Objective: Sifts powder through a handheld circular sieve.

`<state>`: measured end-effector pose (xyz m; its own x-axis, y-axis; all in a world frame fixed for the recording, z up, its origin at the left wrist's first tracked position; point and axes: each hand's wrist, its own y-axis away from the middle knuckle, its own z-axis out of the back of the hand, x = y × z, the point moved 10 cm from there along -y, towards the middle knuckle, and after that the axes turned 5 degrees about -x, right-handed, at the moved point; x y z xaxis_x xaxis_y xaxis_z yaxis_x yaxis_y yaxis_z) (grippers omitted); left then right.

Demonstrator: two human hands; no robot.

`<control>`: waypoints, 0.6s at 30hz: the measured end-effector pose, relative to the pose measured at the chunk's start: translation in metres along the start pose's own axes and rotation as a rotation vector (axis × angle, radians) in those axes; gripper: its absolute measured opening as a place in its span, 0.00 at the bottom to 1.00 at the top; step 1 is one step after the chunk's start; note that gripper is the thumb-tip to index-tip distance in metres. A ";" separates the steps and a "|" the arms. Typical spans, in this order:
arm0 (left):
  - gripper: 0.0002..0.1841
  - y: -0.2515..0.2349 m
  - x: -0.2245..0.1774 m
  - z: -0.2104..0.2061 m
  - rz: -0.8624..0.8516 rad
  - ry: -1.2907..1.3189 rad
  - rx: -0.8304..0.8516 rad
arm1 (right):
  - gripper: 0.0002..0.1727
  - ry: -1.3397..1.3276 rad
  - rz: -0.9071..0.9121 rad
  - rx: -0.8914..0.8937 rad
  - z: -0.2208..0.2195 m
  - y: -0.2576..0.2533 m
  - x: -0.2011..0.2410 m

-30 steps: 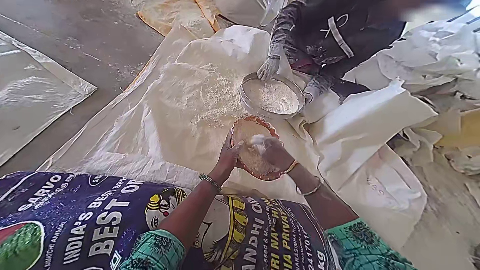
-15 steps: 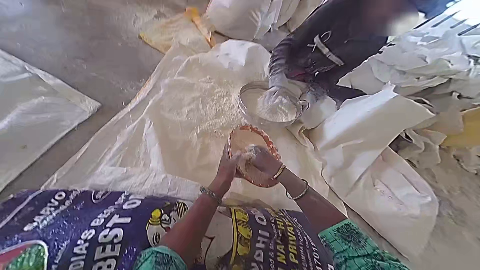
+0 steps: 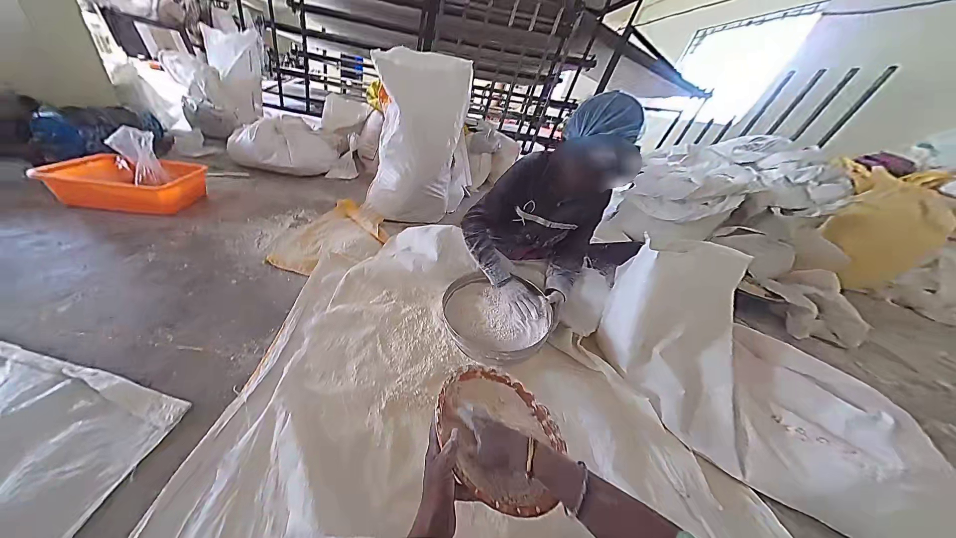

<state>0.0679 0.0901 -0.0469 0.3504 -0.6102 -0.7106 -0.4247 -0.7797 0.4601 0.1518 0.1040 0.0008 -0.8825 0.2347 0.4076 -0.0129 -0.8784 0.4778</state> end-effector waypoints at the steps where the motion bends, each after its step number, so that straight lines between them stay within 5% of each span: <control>1: 0.33 -0.001 -0.001 0.001 -0.013 0.001 0.000 | 0.33 0.049 0.016 0.038 -0.007 0.009 0.005; 5: 0.32 -0.007 0.006 0.000 -0.010 0.024 -0.038 | 0.24 0.201 0.054 0.037 -0.004 0.029 -0.016; 9: 0.33 -0.008 0.002 0.002 -0.004 0.025 -0.059 | 0.17 0.015 0.118 -0.299 0.050 0.036 -0.036; 14: 0.33 -0.002 -0.006 -0.003 -0.031 0.038 -0.062 | 0.38 -0.013 -0.084 -0.139 0.053 0.009 -0.061; 18: 0.33 0.001 -0.006 -0.005 -0.027 0.021 -0.026 | 0.42 -0.093 -0.062 -0.098 0.030 -0.018 -0.043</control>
<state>0.0697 0.0926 -0.0401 0.3790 -0.5918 -0.7114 -0.3931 -0.7989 0.4552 0.2038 0.1223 -0.0019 -0.8314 0.3233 0.4518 -0.1158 -0.8962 0.4282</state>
